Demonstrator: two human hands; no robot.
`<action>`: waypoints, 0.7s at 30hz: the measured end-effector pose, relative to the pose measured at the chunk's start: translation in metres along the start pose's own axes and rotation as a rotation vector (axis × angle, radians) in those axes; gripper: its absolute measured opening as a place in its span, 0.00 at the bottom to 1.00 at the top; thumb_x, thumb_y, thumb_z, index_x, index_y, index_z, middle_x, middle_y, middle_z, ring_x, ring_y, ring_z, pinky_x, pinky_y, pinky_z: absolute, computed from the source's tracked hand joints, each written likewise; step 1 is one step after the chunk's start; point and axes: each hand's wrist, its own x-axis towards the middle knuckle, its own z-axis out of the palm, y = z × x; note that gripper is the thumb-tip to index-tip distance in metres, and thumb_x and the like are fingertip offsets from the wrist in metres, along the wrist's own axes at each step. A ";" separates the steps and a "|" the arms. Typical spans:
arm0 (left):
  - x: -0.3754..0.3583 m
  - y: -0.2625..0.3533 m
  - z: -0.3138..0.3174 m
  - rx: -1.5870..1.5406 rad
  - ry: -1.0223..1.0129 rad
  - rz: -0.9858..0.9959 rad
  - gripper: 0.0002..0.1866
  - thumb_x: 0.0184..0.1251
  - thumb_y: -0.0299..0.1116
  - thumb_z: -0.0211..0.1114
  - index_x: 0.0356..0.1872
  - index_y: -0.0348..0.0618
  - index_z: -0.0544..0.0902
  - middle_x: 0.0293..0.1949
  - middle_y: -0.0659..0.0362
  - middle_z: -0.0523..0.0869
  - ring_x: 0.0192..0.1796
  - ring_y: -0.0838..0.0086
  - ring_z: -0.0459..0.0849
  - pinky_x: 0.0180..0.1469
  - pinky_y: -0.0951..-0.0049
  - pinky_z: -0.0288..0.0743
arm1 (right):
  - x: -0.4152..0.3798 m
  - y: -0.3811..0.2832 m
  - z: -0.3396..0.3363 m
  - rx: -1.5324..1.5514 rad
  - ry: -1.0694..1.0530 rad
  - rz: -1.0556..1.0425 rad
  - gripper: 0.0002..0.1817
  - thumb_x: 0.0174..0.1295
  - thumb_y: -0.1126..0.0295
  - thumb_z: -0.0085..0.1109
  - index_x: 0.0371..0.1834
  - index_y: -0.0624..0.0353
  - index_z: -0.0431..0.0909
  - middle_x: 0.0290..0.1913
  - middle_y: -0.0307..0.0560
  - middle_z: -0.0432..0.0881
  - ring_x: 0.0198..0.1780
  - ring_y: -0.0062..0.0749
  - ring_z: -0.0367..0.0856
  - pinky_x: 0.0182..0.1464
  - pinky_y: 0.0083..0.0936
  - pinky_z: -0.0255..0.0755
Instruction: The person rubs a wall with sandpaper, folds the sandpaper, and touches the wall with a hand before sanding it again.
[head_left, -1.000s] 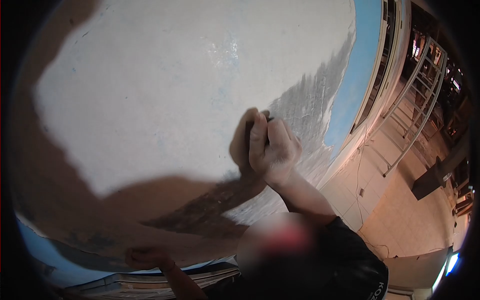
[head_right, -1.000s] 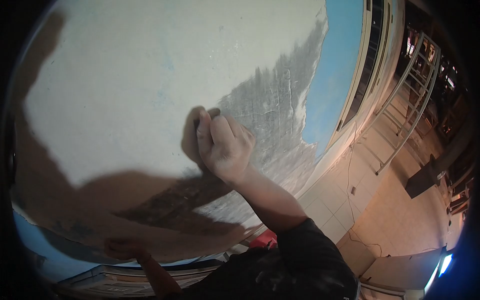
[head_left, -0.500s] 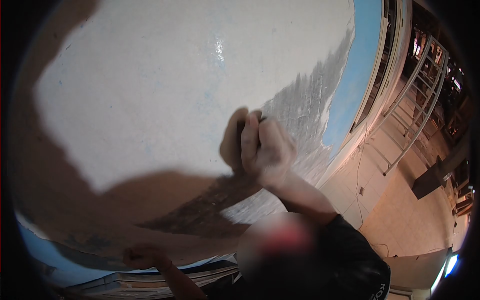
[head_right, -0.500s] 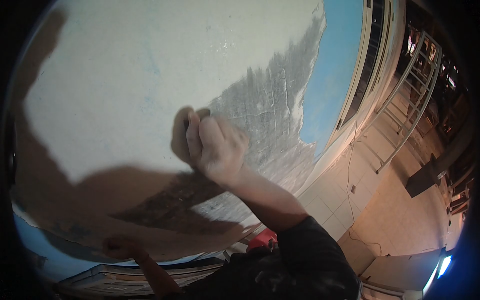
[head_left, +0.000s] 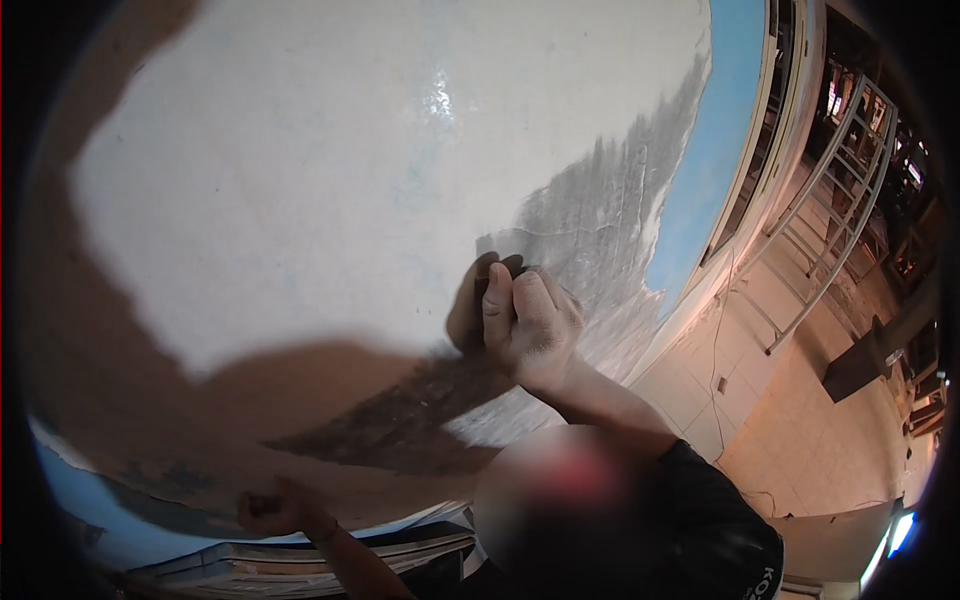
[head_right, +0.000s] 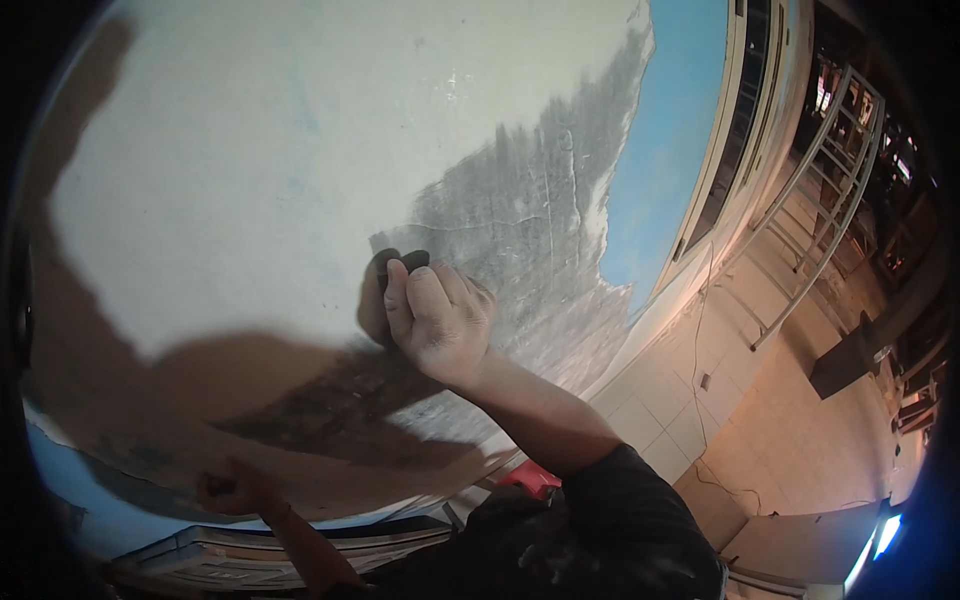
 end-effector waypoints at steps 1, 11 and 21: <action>0.000 0.000 0.000 -0.008 0.010 -0.014 0.24 0.58 0.46 0.65 0.43 0.36 0.69 0.35 0.57 0.69 0.31 0.75 0.68 0.29 0.76 0.65 | 0.000 0.002 0.000 0.010 0.003 -0.017 0.17 0.53 0.76 0.59 0.14 0.55 0.61 0.13 0.41 0.63 0.10 0.30 0.64 0.12 0.24 0.59; -0.005 0.002 -0.001 0.124 0.012 -0.018 0.16 0.72 0.39 0.40 0.40 0.32 0.68 0.38 0.51 0.70 0.38 0.63 0.70 0.44 0.64 0.67 | -0.002 -0.001 -0.001 0.028 -0.022 -0.014 0.17 0.52 0.76 0.60 0.14 0.55 0.61 0.13 0.40 0.62 0.10 0.30 0.64 0.12 0.25 0.59; -0.007 -0.023 0.004 0.115 0.062 0.001 0.21 0.71 0.45 0.36 0.34 0.36 0.70 0.35 0.54 0.71 0.37 0.66 0.69 0.44 0.66 0.65 | -0.005 0.001 -0.002 0.027 -0.029 0.017 0.16 0.51 0.77 0.60 0.15 0.55 0.61 0.13 0.39 0.61 0.11 0.29 0.63 0.12 0.24 0.59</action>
